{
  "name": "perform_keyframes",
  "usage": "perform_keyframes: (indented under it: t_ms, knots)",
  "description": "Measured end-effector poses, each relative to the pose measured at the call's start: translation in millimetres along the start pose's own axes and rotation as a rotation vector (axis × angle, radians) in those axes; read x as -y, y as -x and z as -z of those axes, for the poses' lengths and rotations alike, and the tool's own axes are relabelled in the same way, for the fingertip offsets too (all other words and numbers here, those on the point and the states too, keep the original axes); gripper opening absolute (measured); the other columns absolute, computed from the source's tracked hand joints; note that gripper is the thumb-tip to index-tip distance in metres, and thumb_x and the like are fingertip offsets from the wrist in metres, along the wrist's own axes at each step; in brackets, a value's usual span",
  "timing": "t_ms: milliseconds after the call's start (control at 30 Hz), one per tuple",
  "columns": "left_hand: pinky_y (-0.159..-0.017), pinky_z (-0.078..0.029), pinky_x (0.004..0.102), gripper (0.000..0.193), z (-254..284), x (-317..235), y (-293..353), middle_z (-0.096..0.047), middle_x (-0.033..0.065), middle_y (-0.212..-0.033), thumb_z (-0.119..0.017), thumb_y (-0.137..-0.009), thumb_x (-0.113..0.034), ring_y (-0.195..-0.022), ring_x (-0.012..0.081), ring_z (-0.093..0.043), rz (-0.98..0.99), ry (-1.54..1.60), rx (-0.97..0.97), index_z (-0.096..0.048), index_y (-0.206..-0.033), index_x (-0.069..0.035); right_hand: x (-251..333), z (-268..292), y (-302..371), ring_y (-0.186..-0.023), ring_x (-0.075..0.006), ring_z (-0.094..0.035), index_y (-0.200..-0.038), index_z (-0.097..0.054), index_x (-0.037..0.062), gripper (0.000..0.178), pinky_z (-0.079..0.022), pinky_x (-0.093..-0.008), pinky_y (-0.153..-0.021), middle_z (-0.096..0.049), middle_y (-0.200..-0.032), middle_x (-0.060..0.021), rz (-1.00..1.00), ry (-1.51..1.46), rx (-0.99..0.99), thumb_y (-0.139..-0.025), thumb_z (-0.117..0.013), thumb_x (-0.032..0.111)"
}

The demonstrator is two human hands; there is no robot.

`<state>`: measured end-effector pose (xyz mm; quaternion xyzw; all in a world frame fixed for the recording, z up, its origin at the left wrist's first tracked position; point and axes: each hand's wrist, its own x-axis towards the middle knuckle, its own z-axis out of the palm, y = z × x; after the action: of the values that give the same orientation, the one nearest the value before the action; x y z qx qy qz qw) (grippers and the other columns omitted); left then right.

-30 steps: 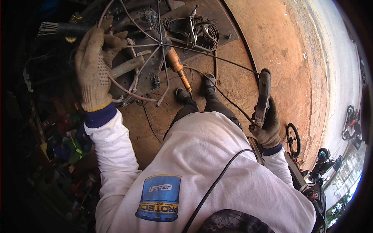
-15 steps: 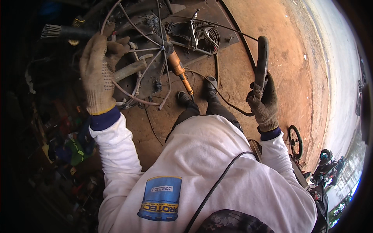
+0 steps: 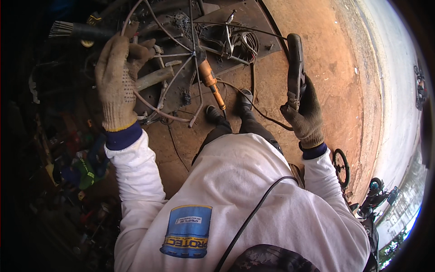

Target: The person welds components of a circular metal frame using a welding torch and a ground clamp, positioning wire segments before applying heat to join them.

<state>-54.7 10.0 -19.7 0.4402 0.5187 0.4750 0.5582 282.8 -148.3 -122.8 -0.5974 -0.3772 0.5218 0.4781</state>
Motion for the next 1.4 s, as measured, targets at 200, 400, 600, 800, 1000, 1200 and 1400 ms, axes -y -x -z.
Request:
perform_keyframes:
  t_ms: [200, 400, 600, 800, 1000, 1200, 1400]
  knots:
    - [-0.069, -0.066, 0.0565, 0.044, 3.3, 3.8, -3.6, -0.069, 0.0113, -0.083, -0.059, -0.101, -0.025, -0.104, 0.0282, -0.070, -0.048, 0.002, 0.000, -0.057, -0.134, 0.003, 0.8, -0.9, -2.1, -0.128, -0.0242, -0.054, -0.151, -0.032, -0.0045, 0.098, -0.041, -0.0361, -0.110, -0.056, -0.139, -0.0170, 0.088, 0.209, -0.009, -0.069, -0.084, 0.008]
    - [-0.070, -0.066, 0.0565, 0.043, 0.4, 0.2, -3.1, -0.069, 0.0109, -0.083, -0.058, -0.101, -0.025, -0.104, 0.0282, -0.070, -0.029, -0.004, -0.003, -0.058, -0.133, 0.004, -3.4, -0.6, -0.7, -0.125, -0.0255, -0.059, -0.151, -0.033, -0.0057, 0.097, -0.045, -0.0363, -0.107, -0.061, -0.136, -0.0176, 0.162, 0.300, -0.007, -0.070, -0.085, 0.011]
    - [-0.069, -0.066, 0.0569, 0.044, -1.7, -1.0, -1.8, -0.069, 0.0106, -0.084, -0.058, -0.101, -0.025, -0.104, 0.0278, -0.070, -0.004, 0.015, -0.022, -0.056, -0.135, 0.004, -4.8, -4.8, -0.7, -0.130, -0.0246, -0.055, -0.152, -0.029, -0.0075, 0.099, -0.042, -0.0359, -0.109, -0.056, -0.140, -0.0197, 0.172, 0.139, 0.028, -0.072, -0.085, 0.010]
    - [-0.069, -0.066, 0.0572, 0.044, 0.1, 1.1, -2.8, -0.069, 0.0100, -0.083, -0.057, -0.101, -0.025, -0.103, 0.0273, -0.070, -0.017, -0.001, -0.014, -0.057, -0.135, 0.003, 1.0, -5.5, 1.9, -0.131, -0.0242, -0.053, -0.153, -0.025, -0.0075, 0.102, -0.042, -0.0360, -0.110, -0.055, -0.140, -0.0192, 0.104, 0.206, -0.003, -0.072, -0.085, 0.008]
    - [-0.069, -0.066, 0.0575, 0.045, -1.1, -0.1, -2.7, -0.069, 0.0096, -0.083, -0.058, -0.101, -0.027, -0.104, 0.0274, -0.070, 0.000, -0.002, -0.025, -0.057, -0.135, 0.003, 0.0, -5.3, 1.3, -0.126, -0.0248, -0.057, -0.152, -0.027, -0.0085, 0.100, -0.045, -0.0356, -0.107, -0.057, -0.137, -0.0196, 0.138, 0.210, 0.007, -0.072, -0.085, 0.009]
    - [-0.070, -0.066, 0.0567, 0.045, -4.3, -1.4, -1.1, -0.069, 0.0100, -0.083, -0.059, -0.101, -0.026, -0.103, 0.0276, -0.071, -0.003, -0.003, -0.029, -0.057, -0.134, 0.005, 0.0, -3.0, 0.0, -0.122, -0.0250, -0.061, -0.150, -0.030, -0.0111, 0.097, -0.048, -0.0355, -0.104, -0.061, -0.133, -0.0209, 0.251, 0.332, 0.019, -0.073, -0.085, 0.012]
    - [-0.071, -0.066, 0.0554, 0.045, 2.2, 5.7, -5.9, -0.069, 0.0099, -0.082, -0.059, -0.101, -0.026, -0.101, 0.0277, -0.071, -0.076, -0.043, -0.022, -0.057, -0.134, 0.005, -0.2, -8.1, -0.3, -0.121, -0.0249, -0.062, -0.150, -0.031, -0.0119, 0.099, -0.048, -0.0360, -0.103, -0.062, -0.131, -0.0212, 0.265, 0.271, 0.008, -0.071, -0.086, 0.014]
